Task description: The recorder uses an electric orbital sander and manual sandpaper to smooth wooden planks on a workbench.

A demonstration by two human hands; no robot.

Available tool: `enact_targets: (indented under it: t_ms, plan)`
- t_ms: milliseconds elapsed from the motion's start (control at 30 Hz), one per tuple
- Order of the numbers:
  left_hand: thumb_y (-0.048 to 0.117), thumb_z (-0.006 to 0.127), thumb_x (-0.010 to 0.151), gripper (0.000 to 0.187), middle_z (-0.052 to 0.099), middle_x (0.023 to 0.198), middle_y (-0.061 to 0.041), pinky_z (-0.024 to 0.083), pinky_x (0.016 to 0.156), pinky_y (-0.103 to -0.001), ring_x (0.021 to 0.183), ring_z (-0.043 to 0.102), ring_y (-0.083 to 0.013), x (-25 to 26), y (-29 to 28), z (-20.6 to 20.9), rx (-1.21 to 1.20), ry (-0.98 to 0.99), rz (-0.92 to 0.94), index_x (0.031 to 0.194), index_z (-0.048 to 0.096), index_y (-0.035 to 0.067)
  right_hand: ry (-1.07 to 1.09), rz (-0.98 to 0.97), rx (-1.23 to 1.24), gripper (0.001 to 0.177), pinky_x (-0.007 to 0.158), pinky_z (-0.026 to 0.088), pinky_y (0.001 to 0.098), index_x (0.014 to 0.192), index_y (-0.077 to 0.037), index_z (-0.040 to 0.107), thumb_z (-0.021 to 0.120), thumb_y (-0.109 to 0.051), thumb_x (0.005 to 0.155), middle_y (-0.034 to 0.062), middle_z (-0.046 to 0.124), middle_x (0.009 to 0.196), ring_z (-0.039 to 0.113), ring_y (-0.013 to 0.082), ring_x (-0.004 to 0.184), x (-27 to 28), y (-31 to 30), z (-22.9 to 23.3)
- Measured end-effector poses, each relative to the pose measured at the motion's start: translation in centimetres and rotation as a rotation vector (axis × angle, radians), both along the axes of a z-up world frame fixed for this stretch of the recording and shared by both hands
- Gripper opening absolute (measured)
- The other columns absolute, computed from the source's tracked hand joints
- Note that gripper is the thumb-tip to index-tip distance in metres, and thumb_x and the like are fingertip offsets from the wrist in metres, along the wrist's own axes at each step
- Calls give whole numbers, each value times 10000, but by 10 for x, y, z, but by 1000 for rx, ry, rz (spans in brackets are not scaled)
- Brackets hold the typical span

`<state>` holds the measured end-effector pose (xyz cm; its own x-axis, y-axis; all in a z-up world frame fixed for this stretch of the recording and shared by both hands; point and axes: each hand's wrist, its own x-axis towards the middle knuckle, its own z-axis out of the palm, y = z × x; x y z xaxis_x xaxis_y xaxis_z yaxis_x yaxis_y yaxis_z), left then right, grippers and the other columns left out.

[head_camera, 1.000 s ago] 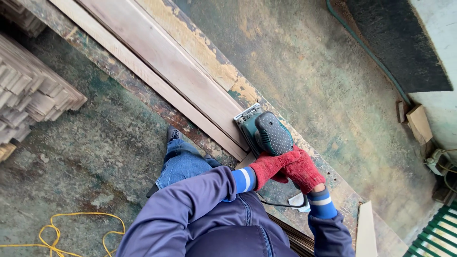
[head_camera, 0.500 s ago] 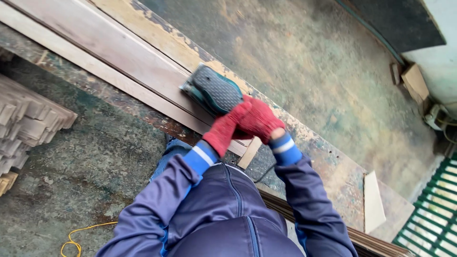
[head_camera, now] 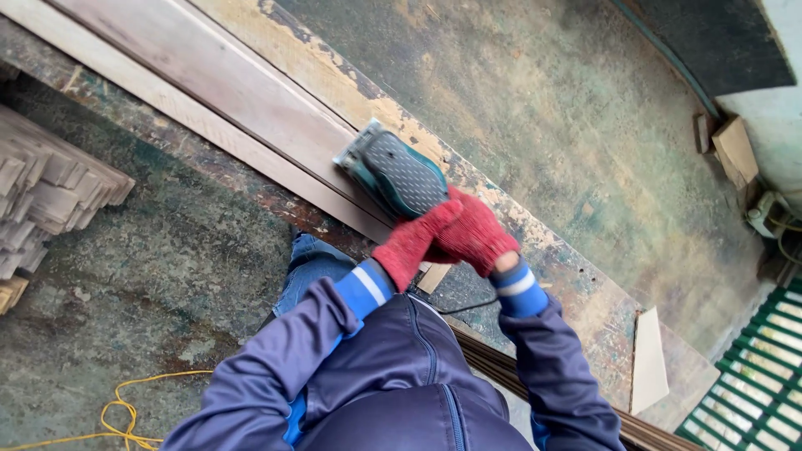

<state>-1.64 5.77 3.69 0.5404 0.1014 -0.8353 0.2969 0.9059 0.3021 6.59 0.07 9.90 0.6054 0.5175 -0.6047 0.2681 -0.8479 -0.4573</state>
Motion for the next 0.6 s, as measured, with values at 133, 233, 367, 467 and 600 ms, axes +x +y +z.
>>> enact_targets:
  t_ms: [133, 233, 367, 467, 600]
  plan:
    - [367, 994, 690, 580, 781, 986, -188, 655, 738, -548, 843, 769, -390, 1, -43, -21, -99, -46, -81, 1115, 767, 43, -6, -114, -138, 512, 915, 573, 506, 1147, -84, 686, 375, -404, 897, 251, 712, 984, 698, 444, 1038, 1, -37, -6]
    - [313, 1023, 660, 601, 771, 958, -195, 656, 665, -542, 819, 763, -394, 4, -75, -27, -139, -50, -102, 1106, 756, 12, 21, 38, 122, 450, 783, 578, 382, 1254, -104, 628, 666, -273, 839, 119, 773, 1063, 728, 246, 888, 17, -111, -51]
    - [327, 1026, 671, 596, 770, 940, -188, 652, 661, -548, 805, 761, -391, 5, -111, -44, -173, -66, -144, 1091, 756, 2, 33, -128, -172, 537, 863, 594, 544, 1197, -89, 698, 350, -400, 933, 280, 724, 956, 712, 436, 1021, -2, -97, 1]
    - [340, 1032, 660, 696, 750, 995, -173, 646, 701, -556, 877, 761, -373, 5, -124, -49, -227, -92, -239, 1167, 715, -16, -24, -123, -237, 608, 917, 560, 590, 1187, -12, 737, 379, -416, 907, 330, 742, 987, 686, 503, 1083, -8, -111, -1]
    - [312, 1042, 660, 747, 730, 1009, -212, 648, 715, -566, 897, 756, -397, -2, -134, -59, -279, -79, -252, 1200, 681, -57, 14, -188, -211, 537, 877, 587, 555, 1179, -122, 768, 449, -344, 808, 203, 773, 1021, 702, 457, 1049, -8, -138, -27]
